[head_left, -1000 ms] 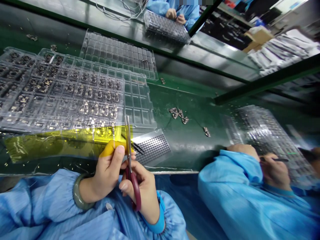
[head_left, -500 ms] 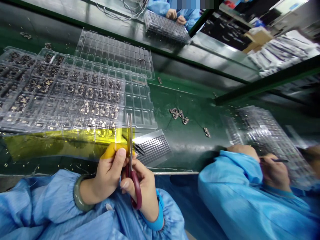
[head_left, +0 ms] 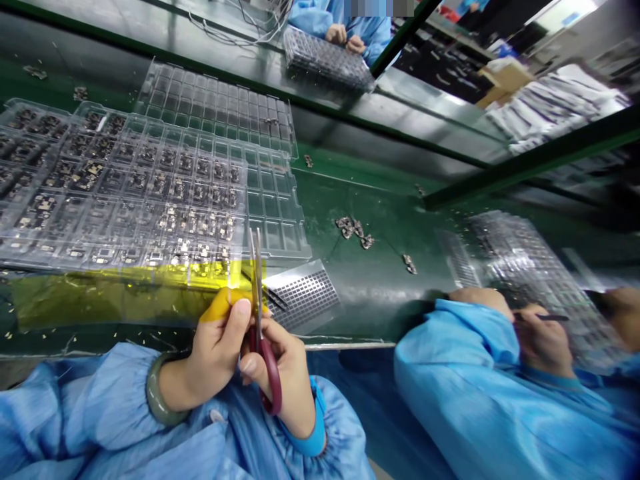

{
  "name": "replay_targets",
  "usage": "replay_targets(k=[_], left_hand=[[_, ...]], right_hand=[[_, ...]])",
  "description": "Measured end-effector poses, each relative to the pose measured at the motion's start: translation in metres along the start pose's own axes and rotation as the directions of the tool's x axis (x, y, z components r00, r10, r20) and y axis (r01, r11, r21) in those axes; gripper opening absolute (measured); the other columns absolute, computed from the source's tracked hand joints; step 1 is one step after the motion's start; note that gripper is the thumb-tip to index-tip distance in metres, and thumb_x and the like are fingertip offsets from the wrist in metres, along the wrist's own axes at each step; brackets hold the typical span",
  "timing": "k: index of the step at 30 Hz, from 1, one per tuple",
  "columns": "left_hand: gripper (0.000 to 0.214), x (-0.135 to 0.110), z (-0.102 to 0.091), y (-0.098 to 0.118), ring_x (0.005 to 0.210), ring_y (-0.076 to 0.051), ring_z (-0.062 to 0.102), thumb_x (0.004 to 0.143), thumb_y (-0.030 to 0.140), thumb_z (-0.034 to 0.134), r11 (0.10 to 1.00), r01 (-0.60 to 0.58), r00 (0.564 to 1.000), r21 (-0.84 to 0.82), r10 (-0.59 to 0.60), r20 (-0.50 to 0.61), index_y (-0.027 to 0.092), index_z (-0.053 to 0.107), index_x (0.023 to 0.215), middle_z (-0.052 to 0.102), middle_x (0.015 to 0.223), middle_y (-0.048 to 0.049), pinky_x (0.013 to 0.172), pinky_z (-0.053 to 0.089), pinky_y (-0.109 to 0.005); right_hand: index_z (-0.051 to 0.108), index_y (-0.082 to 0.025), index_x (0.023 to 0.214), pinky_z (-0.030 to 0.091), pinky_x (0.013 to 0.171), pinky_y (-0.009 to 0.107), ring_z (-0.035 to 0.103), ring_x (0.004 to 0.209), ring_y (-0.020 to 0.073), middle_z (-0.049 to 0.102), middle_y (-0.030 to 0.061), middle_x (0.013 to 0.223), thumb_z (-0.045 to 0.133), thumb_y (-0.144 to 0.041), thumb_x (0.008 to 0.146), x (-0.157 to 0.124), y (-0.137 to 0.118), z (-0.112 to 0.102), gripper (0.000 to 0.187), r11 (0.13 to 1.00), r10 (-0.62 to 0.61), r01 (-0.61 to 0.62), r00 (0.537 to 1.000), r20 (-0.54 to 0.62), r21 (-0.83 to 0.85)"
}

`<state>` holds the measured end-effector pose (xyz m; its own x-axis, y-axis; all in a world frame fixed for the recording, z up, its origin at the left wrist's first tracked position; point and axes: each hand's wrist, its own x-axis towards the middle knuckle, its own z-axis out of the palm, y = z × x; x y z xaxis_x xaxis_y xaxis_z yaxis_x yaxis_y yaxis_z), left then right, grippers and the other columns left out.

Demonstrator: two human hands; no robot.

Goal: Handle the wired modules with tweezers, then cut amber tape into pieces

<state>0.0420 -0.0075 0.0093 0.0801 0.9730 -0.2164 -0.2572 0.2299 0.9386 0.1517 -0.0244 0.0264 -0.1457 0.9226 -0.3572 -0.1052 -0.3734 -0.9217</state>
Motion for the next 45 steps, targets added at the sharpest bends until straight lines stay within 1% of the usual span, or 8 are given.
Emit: replay_targets(k=[3, 8, 12, 20, 26, 34, 40, 45], left_hand=[[0.040, 0.000, 0.000, 0.000, 0.070, -0.015, 0.066, 0.095, 0.050, 0.048, 1.000, -0.008, 1.000, 0.002, 0.008, 0.002, 0.017, 0.070, 0.089, 0.072, 0.080, -0.0044, 0.070, 0.055, -0.025], [0.034, 0.001, 0.000, -0.003, 0.059, -0.013, 0.058, 0.095, 0.046, 0.049, 0.999, -0.049, 0.999, -0.001, 0.049, 0.017, 0.019, 0.064, 0.081, 0.063, 0.066, 0.0002, 0.066, 0.053, -0.024], [0.031, -0.001, 0.001, -0.004, 0.049, -0.011, 0.051, 0.095, 0.045, 0.049, 0.999, -0.023, 0.999, -0.029, 0.024, 0.030, 0.021, 0.062, 0.080, 0.057, 0.057, 0.0030, 0.062, 0.052, -0.024], [0.036, 0.000, 0.001, -0.003, 0.047, -0.016, 0.055, 0.091, 0.054, 0.052, 1.000, 0.002, 1.000, -0.018, -0.002, 0.031, 0.022, 0.068, 0.081, 0.054, 0.047, 0.0020, 0.055, 0.053, -0.028], [0.037, -0.001, 0.001, -0.001, 0.045, -0.015, 0.053, 0.092, 0.053, 0.050, 1.000, -0.007, 0.999, -0.018, 0.008, 0.052, 0.022, 0.070, 0.086, 0.058, 0.050, 0.0008, 0.051, 0.051, -0.027], [0.036, -0.001, 0.001, -0.002, 0.054, -0.019, 0.062, 0.092, 0.053, 0.051, 1.000, -0.009, 0.999, -0.015, 0.010, 0.043, 0.023, 0.071, 0.087, 0.057, 0.048, 0.0008, 0.061, 0.055, -0.031], [0.038, -0.002, 0.003, 0.001, 0.050, -0.019, 0.060, 0.091, 0.055, 0.051, 0.999, 0.027, 0.999, -0.030, -0.026, 0.043, 0.023, 0.071, 0.088, 0.057, 0.046, 0.0012, 0.056, 0.053, -0.031], [0.050, -0.003, -0.010, 0.003, 0.056, -0.021, 0.062, 0.088, 0.065, 0.047, 0.999, 0.018, 0.991, -0.049, -0.011, 0.133, 0.021, 0.070, 0.084, 0.062, 0.054, -0.0037, 0.058, 0.053, -0.032]], right_hand=[[0.068, -0.017, 0.091, 0.036, 0.041, 0.022, 0.044, 0.045, 0.0100, 0.053, -0.0054, 0.055, 0.085, -0.062, 0.056, 0.001, 0.001, 0.000, 0.060, 1.000, -0.013, 0.013, 1.000, -0.006, -0.014], [0.064, -0.016, 0.085, 0.035, 0.042, 0.021, 0.043, 0.047, 0.0090, 0.051, -0.0050, 0.057, 0.081, -0.068, 0.058, 0.004, 0.000, 0.000, 0.060, 0.996, -0.083, 0.083, 0.997, -0.004, -0.021], [0.063, -0.016, 0.088, 0.035, 0.042, 0.022, 0.042, 0.047, 0.0092, 0.050, -0.0050, 0.057, 0.075, -0.073, 0.060, 0.005, 0.000, -0.002, 0.065, 0.995, -0.078, 0.078, 0.997, 0.000, -0.063], [0.063, -0.018, 0.080, 0.035, 0.041, 0.022, 0.043, 0.046, 0.0101, 0.049, -0.0055, 0.054, 0.080, -0.069, 0.057, 0.003, 0.003, -0.002, 0.058, 0.997, -0.053, 0.052, 0.998, -0.024, -0.053], [0.065, -0.018, 0.082, 0.035, 0.041, 0.022, 0.043, 0.045, 0.0099, 0.051, -0.0057, 0.055, 0.083, -0.065, 0.056, 0.002, 0.005, -0.004, 0.058, 0.998, -0.045, 0.044, 0.999, -0.027, -0.038], [0.066, -0.017, 0.084, 0.035, 0.041, 0.022, 0.043, 0.044, 0.0096, 0.051, -0.0056, 0.054, 0.083, -0.065, 0.056, 0.001, 0.005, -0.006, 0.059, 0.998, -0.040, 0.038, 0.999, -0.028, -0.048], [0.067, -0.016, 0.089, 0.037, 0.041, 0.022, 0.045, 0.042, 0.0099, 0.050, -0.0058, 0.052, 0.079, -0.069, 0.058, 0.001, 0.005, -0.007, 0.064, 0.998, -0.021, 0.020, 1.000, -0.019, -0.066], [0.064, -0.016, 0.092, 0.039, 0.041, 0.022, 0.046, 0.040, 0.0092, 0.052, -0.0060, 0.051, 0.077, -0.070, 0.061, 0.000, 0.007, -0.010, 0.064, 0.999, -0.022, 0.021, 1.000, -0.014, -0.029]])
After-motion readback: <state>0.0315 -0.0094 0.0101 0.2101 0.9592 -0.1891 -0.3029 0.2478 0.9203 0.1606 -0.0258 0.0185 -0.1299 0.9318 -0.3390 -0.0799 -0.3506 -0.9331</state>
